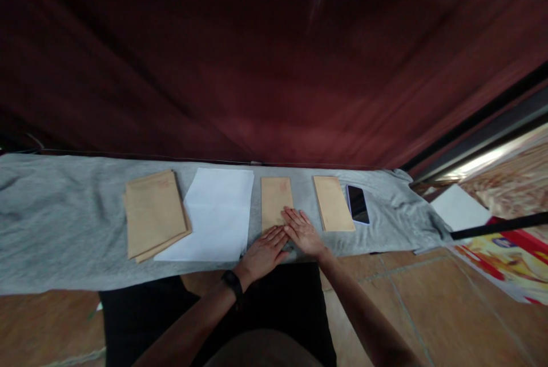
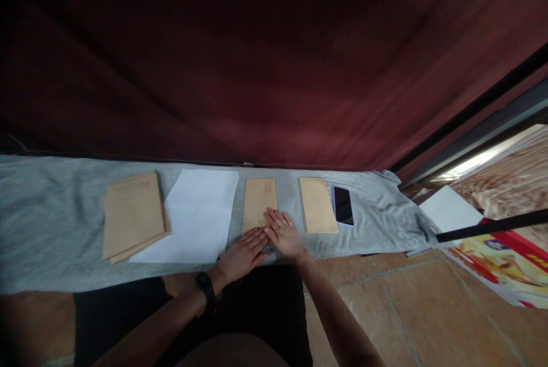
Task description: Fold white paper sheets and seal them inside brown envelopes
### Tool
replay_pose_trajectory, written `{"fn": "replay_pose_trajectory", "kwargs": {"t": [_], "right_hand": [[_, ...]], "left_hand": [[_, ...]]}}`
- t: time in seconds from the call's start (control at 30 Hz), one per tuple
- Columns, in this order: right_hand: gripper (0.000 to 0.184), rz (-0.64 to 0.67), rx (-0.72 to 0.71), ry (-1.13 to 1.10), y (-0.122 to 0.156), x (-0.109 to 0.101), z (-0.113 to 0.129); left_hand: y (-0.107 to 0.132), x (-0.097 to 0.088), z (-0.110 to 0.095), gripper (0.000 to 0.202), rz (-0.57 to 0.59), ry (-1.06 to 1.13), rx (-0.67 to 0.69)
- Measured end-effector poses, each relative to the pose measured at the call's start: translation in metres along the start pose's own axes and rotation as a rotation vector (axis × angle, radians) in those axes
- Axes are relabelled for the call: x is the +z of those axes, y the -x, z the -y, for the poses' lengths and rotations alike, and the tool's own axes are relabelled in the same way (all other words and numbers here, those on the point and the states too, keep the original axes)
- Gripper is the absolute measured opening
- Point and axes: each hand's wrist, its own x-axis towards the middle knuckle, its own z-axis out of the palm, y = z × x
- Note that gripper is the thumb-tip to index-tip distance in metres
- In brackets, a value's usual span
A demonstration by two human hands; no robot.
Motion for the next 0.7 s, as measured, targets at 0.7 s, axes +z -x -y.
{"fn": "replay_pose_trajectory", "kwargs": {"t": [0.7], "right_hand": [[0.037,-0.223,0.089,-0.179,0.040,0.010,0.011]], "left_hand": [[0.021,-0.007,0.002,0.028,-0.098,-0.058,-0.217]]}}
